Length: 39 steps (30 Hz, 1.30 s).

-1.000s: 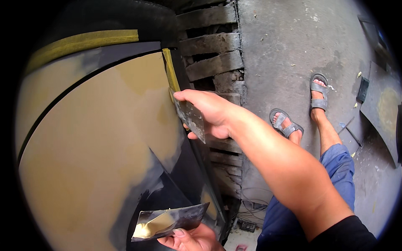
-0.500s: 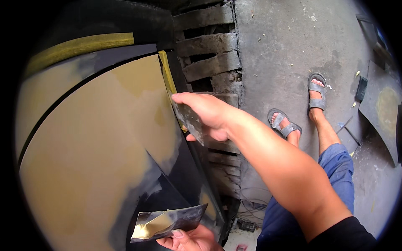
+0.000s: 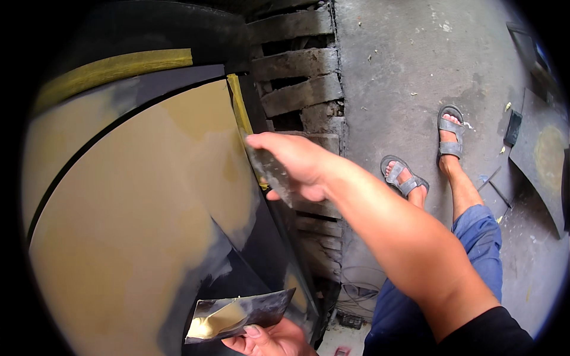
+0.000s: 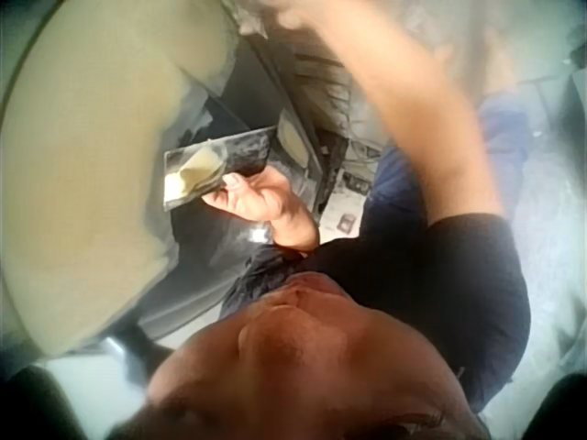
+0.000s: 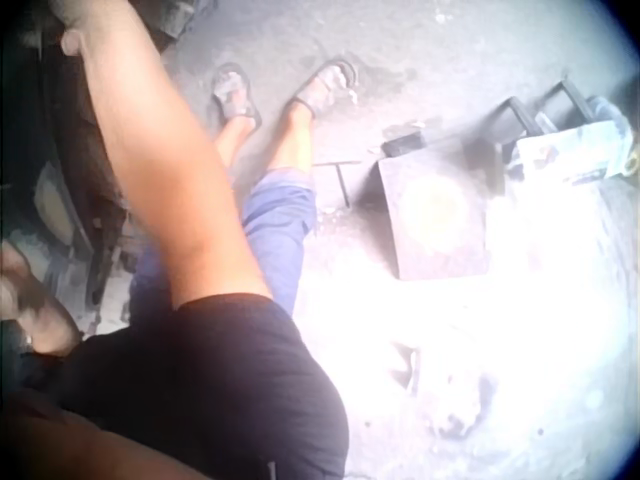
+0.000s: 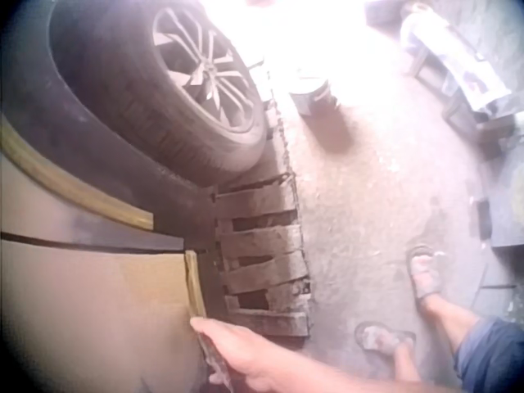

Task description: The person applies a yellow body filler to a car's side panel using a metal spreader. They repeatedly scoop filler from the spreader and smooth it onto the panel surface.

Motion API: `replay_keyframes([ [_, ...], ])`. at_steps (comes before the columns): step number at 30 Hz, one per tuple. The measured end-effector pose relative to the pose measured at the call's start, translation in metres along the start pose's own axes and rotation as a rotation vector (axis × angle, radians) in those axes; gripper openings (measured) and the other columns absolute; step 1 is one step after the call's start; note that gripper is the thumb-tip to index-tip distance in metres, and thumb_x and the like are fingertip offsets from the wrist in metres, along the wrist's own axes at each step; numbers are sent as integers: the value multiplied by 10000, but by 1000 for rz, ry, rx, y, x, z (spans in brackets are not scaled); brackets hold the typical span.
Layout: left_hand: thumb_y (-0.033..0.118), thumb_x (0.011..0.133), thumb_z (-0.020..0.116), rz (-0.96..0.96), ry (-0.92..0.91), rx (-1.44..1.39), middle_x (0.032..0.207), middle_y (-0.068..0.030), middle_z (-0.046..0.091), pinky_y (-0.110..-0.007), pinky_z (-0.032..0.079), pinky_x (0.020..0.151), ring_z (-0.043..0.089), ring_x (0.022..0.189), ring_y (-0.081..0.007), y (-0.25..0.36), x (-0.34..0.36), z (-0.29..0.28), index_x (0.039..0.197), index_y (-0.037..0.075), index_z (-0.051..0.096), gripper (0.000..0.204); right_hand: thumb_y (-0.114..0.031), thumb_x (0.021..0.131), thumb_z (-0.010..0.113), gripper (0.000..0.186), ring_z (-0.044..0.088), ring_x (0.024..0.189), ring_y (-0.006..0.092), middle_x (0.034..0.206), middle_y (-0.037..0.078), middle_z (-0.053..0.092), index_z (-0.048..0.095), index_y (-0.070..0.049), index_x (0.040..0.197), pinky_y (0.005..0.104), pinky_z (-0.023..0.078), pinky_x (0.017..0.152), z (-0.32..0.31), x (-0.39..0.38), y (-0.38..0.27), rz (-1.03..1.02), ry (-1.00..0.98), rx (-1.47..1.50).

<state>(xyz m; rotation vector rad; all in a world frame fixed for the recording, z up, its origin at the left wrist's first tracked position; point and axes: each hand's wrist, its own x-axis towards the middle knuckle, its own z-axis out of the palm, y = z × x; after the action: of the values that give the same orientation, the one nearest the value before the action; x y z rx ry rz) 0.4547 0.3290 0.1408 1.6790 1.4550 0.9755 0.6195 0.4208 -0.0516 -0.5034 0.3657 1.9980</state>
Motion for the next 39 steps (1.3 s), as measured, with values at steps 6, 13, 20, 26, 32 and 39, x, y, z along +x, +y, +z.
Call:
replay_keyframes([
  [6, 96, 920, 475, 18, 7, -6, 1394, -136, 426, -435, 324, 1089, 435, 1254, -273, -3, -2, -6, 1368, 53, 366, 462, -334, 880, 480, 473, 570, 982, 233, 1076, 129, 603, 560, -17, 1221, 344, 465, 836, 35, -20, 9, -269, 100, -263],
  [13, 79, 925, 471, -13, -11, -56, 1389, -154, 428, -435, 329, 1086, 442, 1252, -275, 4, 3, 10, 1374, 27, 352, 467, -339, 897, 480, 561, 445, 1226, 368, 1308, 249, 468, 470, 13, 1333, 362, 348, 1045, 41, -31, 54, -546, 22, -534],
  [20, 72, 923, 465, -215, -68, -226, 1354, -155, 457, -418, 362, 1068, 456, 1241, -286, 20, 16, 35, 1362, 15, 361, 455, -287, 902, 540, 516, 451, 1251, 301, 1368, 162, 418, 492, -21, 1341, 359, 358, 1041, -1, -109, 39, -675, -271, -591],
  [26, 32, 918, 474, -360, 13, -338, 1294, -169, 502, -429, 396, 1048, 503, 1193, -277, 35, 24, 56, 1327, -3, 380, 421, -174, 834, 666, 426, 470, 1210, 328, 1317, 169, 487, 603, -22, 1227, 423, 378, 1008, -3, -148, 39, -785, -357, -787],
  [32, 27, 938, 478, -225, -65, -283, 1295, -143, 494, -409, 379, 1053, 500, 1187, -250, 60, 27, 71, 1333, 6, 371, 410, -126, 769, 703, 383, 535, 1091, 321, 1217, 140, 553, 652, -46, 1140, 406, 430, 933, -10, -175, 19, -826, 147, -1099],
  [39, 2, 911, 499, -189, -1, -181, 1292, -163, 488, -379, 368, 1038, 489, 1178, -226, 83, 18, 88, 1297, -21, 371, 407, -131, 669, 741, 409, 533, 1086, 355, 1153, 110, 579, 676, -113, 1072, 453, 433, 921, 46, -215, -26, -1020, 176, -1421],
])
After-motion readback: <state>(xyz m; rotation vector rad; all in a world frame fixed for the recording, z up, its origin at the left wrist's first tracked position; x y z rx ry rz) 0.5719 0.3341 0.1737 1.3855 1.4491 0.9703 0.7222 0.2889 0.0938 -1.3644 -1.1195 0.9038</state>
